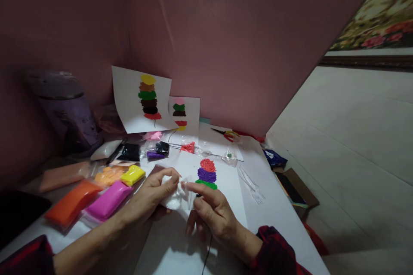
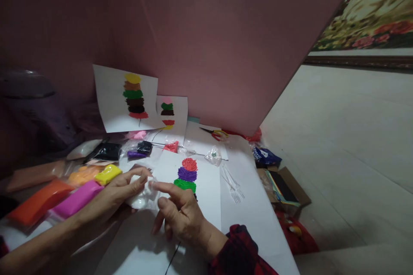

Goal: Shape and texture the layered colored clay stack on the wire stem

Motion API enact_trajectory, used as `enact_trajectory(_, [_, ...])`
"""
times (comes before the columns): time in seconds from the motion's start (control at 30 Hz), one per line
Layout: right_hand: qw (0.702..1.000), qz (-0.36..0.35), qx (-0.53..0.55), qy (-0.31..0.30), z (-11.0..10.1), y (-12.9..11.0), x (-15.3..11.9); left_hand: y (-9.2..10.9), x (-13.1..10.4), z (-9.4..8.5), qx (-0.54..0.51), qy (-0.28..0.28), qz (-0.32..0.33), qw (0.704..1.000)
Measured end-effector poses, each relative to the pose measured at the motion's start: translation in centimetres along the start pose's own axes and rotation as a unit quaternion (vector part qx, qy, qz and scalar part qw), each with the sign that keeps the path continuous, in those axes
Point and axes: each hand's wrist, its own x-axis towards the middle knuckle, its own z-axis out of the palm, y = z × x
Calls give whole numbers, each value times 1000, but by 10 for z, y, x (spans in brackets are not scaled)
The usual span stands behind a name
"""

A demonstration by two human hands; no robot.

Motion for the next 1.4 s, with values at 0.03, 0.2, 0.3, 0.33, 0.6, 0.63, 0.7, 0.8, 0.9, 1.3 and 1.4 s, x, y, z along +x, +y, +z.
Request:
enact_trajectory(0.03, [1000,-3,-13,-10,-1,0,0,0,0,-1,8,-4,-2,1000])
enact_trajectory(0.2, [998,-15,-62,-20,-5,-1,2,-8,6,-3,21,-3,2,1000])
enact_trajectory(0.3, [998,-12,-60,-17,-5,-3,3,-16,9,-3,-12,-7,19,1000])
enact_trajectory(0.33, [998,-9,-57,-14,-4,-3,3,-17,10,-2,-19,-8,19,1000])
enact_trajectory(0.6, [997,-41,-52,44,1,-4,2,-1,1,3,13,11,9,1000])
enact_trajectory(0.63, [995,-55,-66,55,2,-4,2,1,0,3,11,13,8,1000])
enact_trajectory(0.7, [990,-77,-100,69,3,-3,3,2,-1,3,6,14,8,1000])
enact_trajectory(0.8, [980,-99,-159,68,3,-3,4,1,0,2,13,15,9,1000])
enact_trajectory(0.9, [960,-143,-225,84,3,0,4,-2,2,2,13,13,14,1000])
enact_trajectory(1.3, [991,-12,-118,62,15,-3,3,-7,2,7,25,17,6,1000])
enact_trajectory(1.4, [995,37,-73,63,16,-9,3,-10,4,6,32,2,15,999])
